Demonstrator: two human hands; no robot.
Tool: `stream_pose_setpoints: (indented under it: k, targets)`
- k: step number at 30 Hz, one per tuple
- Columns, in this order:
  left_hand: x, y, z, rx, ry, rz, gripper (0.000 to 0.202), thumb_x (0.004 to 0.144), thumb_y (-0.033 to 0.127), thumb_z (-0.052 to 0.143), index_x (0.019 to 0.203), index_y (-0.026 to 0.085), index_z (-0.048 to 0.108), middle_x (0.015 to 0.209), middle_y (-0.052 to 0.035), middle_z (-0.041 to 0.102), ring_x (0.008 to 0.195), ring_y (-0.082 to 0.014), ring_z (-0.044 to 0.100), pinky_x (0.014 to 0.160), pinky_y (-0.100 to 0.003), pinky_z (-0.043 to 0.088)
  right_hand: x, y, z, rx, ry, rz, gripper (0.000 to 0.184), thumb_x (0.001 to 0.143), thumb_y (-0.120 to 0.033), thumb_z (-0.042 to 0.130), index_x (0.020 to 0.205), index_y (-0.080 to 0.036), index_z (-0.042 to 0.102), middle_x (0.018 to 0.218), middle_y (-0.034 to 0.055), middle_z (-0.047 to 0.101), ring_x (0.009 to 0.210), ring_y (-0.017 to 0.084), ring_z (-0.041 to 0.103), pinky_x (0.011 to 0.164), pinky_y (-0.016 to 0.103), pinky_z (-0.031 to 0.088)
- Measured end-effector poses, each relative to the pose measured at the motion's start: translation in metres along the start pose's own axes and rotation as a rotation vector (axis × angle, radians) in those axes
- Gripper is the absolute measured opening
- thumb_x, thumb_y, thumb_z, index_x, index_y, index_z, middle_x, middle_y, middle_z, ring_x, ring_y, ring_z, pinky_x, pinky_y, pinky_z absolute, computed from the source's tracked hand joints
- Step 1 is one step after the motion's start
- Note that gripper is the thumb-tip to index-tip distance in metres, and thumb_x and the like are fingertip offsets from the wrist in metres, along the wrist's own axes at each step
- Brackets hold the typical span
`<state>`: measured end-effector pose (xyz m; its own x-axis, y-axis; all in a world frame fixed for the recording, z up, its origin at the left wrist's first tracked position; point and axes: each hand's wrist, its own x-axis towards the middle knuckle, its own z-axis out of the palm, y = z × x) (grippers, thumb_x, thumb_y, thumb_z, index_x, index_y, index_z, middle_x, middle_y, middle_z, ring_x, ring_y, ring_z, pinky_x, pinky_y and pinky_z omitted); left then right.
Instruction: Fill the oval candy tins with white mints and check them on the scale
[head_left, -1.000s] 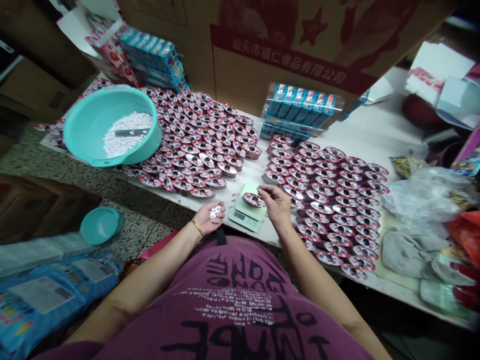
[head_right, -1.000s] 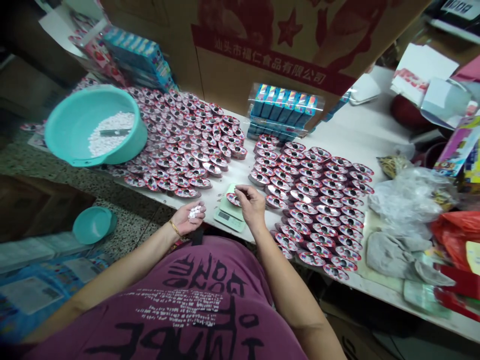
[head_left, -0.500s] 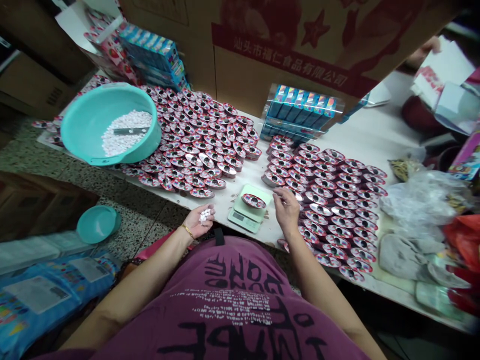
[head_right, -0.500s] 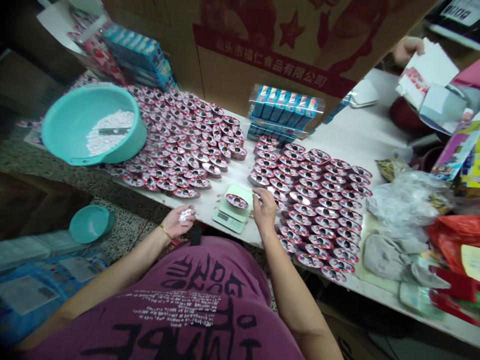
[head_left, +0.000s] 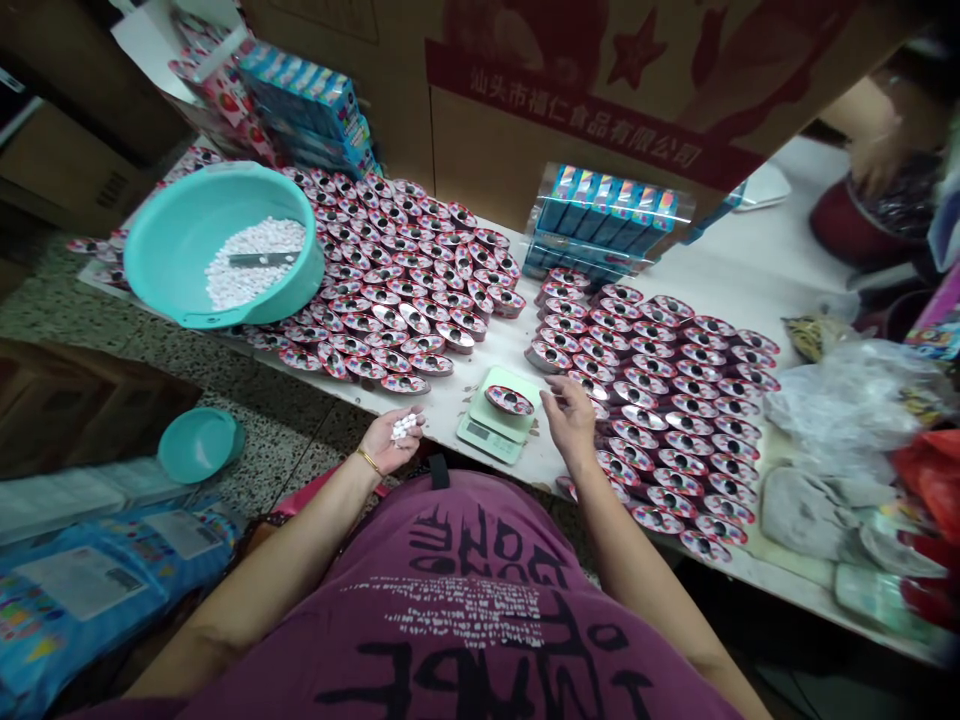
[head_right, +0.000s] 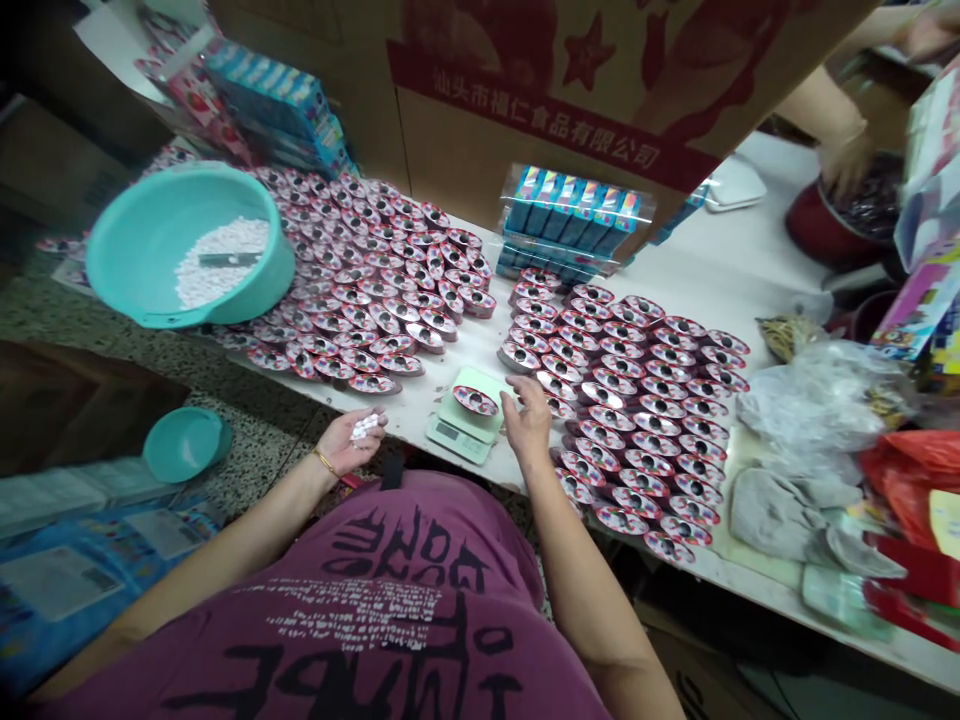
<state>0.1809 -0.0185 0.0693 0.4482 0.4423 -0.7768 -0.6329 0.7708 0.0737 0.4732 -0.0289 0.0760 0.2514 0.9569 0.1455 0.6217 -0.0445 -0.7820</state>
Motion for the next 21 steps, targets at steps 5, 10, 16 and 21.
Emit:
stream_pose_setpoints:
  k: [5, 10, 16, 21]
  targets:
    - [0.000, 0.000, 0.001, 0.008, -0.003, 0.000, 0.014, 0.077, 0.014, 0.041, 0.082, 0.010, 0.054, 0.066, -0.0046, 0.051, 0.046, -0.0053, 0.042, 0.029, -0.012, 0.024, -0.005, 0.007, 0.006, -0.025, -0.116, 0.006, 0.034, 0.072, -0.034, 0.052, 0.102, -0.017, 0.054, 0.101, 0.0087, 0.053, 0.088, 0.017, 0.050, 0.073, 0.032, 0.043]
    - [0.000, 0.002, 0.001, 0.005, 0.003, 0.002, 0.015, 0.077, 0.013, 0.041, 0.083, 0.010, 0.054, 0.066, -0.0052, 0.051, 0.046, -0.0056, 0.043, 0.030, -0.011, 0.024, -0.012, 0.018, 0.016, -0.105, -0.203, -0.039, 0.040, 0.072, -0.035, 0.052, 0.109, -0.019, 0.049, 0.106, 0.0093, 0.052, 0.099, 0.021, 0.046, 0.083, 0.038, 0.039]
    - [0.001, 0.000, -0.001, -0.008, 0.019, 0.003, 0.014, 0.075, 0.012, 0.042, 0.084, 0.011, 0.053, 0.065, -0.0050, 0.052, 0.045, -0.0054, 0.043, 0.029, -0.011, 0.024, -0.012, 0.015, 0.029, -0.395, -0.431, -0.089, 0.039, 0.073, -0.025, 0.050, 0.111, -0.016, 0.046, 0.105, 0.0105, 0.053, 0.096, 0.021, 0.048, 0.082, 0.033, 0.038]
    - [-0.006, 0.005, -0.008, -0.032, 0.022, 0.042, 0.014, 0.075, 0.012, 0.043, 0.086, 0.011, 0.052, 0.066, -0.0050, 0.053, 0.045, -0.0051, 0.044, 0.029, -0.011, 0.023, 0.028, -0.004, 0.048, -0.456, -0.435, -0.135, 0.036, 0.075, -0.024, 0.047, 0.110, -0.016, 0.046, 0.101, 0.0096, 0.055, 0.094, 0.021, 0.049, 0.079, 0.030, 0.039]
